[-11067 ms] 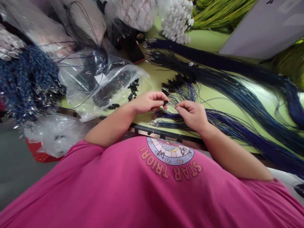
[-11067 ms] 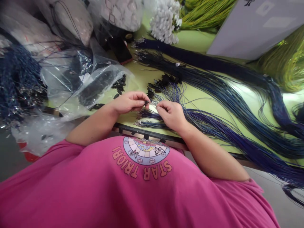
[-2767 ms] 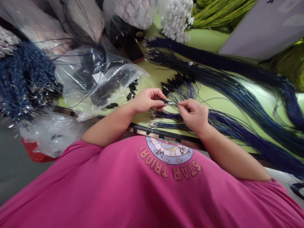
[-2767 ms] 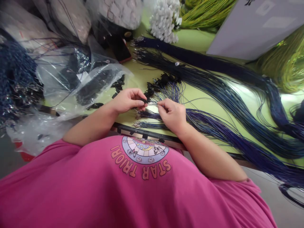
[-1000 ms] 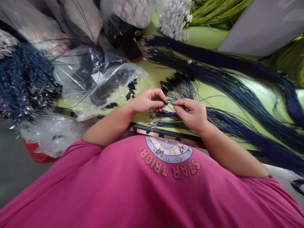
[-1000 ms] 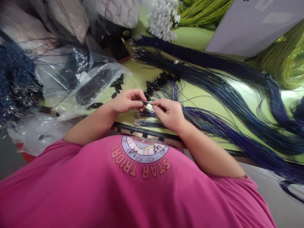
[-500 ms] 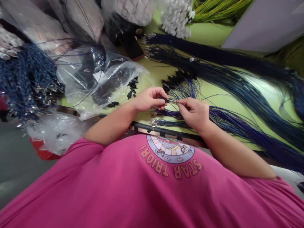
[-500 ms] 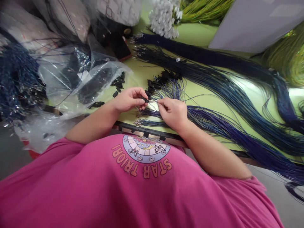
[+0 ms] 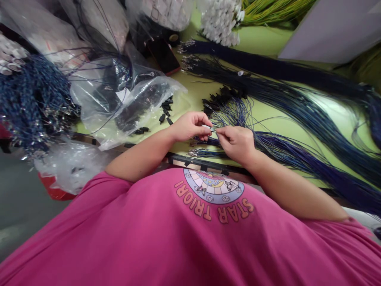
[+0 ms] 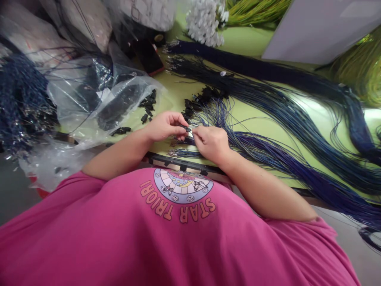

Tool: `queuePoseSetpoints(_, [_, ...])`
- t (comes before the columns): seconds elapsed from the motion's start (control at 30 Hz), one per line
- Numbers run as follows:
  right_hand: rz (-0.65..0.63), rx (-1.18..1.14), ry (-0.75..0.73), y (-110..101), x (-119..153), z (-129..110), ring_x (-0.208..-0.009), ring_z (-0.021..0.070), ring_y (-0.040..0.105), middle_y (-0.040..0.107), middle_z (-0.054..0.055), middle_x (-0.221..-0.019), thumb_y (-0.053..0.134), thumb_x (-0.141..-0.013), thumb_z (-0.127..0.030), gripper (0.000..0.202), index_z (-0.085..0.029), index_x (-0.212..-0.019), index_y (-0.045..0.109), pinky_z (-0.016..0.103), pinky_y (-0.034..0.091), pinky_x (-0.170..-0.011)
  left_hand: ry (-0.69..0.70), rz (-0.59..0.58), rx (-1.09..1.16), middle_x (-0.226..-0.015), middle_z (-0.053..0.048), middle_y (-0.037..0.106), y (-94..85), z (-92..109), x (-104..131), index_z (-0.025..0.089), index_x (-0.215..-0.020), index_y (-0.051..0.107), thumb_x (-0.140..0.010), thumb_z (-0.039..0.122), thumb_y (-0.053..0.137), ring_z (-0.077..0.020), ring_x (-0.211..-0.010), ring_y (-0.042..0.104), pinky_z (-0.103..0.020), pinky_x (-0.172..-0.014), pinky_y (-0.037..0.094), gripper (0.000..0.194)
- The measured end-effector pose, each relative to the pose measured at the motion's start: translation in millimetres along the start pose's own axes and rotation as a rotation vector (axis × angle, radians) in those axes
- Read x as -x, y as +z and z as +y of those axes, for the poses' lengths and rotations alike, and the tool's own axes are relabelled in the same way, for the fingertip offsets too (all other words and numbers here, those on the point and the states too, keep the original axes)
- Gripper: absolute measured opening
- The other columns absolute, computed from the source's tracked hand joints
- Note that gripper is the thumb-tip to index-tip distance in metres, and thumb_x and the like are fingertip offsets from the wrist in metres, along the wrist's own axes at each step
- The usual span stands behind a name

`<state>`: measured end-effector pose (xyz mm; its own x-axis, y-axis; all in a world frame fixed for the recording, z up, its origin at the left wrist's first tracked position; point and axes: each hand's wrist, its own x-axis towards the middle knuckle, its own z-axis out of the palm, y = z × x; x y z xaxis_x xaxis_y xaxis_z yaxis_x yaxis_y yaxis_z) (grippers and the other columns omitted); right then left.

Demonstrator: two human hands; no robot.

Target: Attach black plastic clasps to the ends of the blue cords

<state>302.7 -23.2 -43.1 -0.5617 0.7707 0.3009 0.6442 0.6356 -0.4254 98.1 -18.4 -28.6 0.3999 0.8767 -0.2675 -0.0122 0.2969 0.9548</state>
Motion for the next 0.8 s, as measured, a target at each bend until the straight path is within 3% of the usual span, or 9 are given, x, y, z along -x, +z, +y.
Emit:
queuePoseSetpoints(0.27, [0.0, -0.222, 0.112, -5.9, -7.3, 8.5, -0.074, 0.0171, 0.066, 0.074, 0.004, -0.082, 0.053, -0.087, -0.03, 0.023, -0.019, -0.086, 0.074, 0.028, 0.048, -0.071, 0.044, 0.096, -0.137, -0.067, 0.0, 0.068, -4.2, -3.6, -2.7, 0.013, -0.085, 0.058, -0.067, 0.025, 0.079, -0.0087, -0.055, 0.062, -0.023, -0.057, 0.05, 0.03])
queuePoseSetpoints(0.4, [0.172, -0.25, 0.168, -17.7, -9.5, 18.5, -0.082, 0.0199, 0.066, 0.074, 0.007, -0.092, 0.051, -0.088, -0.029, 0.025, -0.019, -0.096, 0.073, 0.034, 0.05, -0.078, 0.143, 0.298, -0.444, -0.073, 0.0, 0.067, -12.2, 2.8, -4.5, 0.015, -0.093, 0.061, -0.076, 0.022, 0.067, -0.0097, -0.063, 0.06, -0.024, -0.063, 0.048, 0.019])
queuePoseSetpoints(0.47, [0.198, -0.215, 0.144, -24.3, -8.2, 17.1, -0.086, 0.0209, 0.065, 0.073, 0.008, -0.094, 0.048, -0.089, -0.027, 0.027, -0.02, -0.098, 0.073, 0.036, 0.049, -0.081, 0.187, 0.362, -0.68, -0.079, -0.001, 0.067, -15.4, 12.6, -5.3, 0.016, -0.094, 0.064, -0.078, 0.024, 0.064, -0.012, -0.071, 0.06, -0.027, -0.071, 0.048, 0.017])
queuePoseSetpoints(0.53, [0.042, -0.179, 0.027, -27.5, -5.4, 10.5, -0.086, 0.0202, 0.065, 0.073, 0.007, -0.092, 0.047, -0.089, -0.025, 0.027, -0.021, -0.096, 0.073, 0.034, 0.048, -0.08, 0.225, 0.378, -0.896, -0.086, -0.003, 0.068, -17.4, 23.2, -8.1, 0.016, -0.092, 0.066, -0.08, 0.025, 0.063, -0.015, -0.081, 0.06, -0.03, -0.08, 0.047, 0.016])
queuePoseSetpoints(0.67, [-0.452, 0.057, -0.208, -20.2, 1.4, -4.9, -0.078, 0.0192, 0.064, 0.071, 0.007, -0.091, 0.047, -0.088, -0.021, 0.024, -0.019, -0.089, 0.071, 0.03, 0.042, -0.064, 0.285, 0.38, -1.088, -0.095, -0.006, 0.065, -22.4, 32.8, -27.2, 0.017, -0.092, 0.069, -0.08, 0.023, 0.063, -0.0186, -0.094, 0.059, -0.032, -0.089, 0.042, 0.015])
queuePoseSetpoints(0.8, [-0.503, 0.233, -0.216, -8.4, 4.9, -6.9, -0.073, 0.0194, 0.064, 0.069, 0.009, -0.094, 0.044, -0.09, -0.022, 0.024, -0.017, -0.09, 0.068, 0.03, 0.034, -0.055, 0.285, 0.415, -1.164, -0.097, -0.007, 0.065, -31.3, 23.1, -62.6, 0.017, -0.093, 0.071, -0.08, 0.024, 0.064, -0.02, -0.095, 0.059, -0.032, -0.09, 0.042, 0.016])
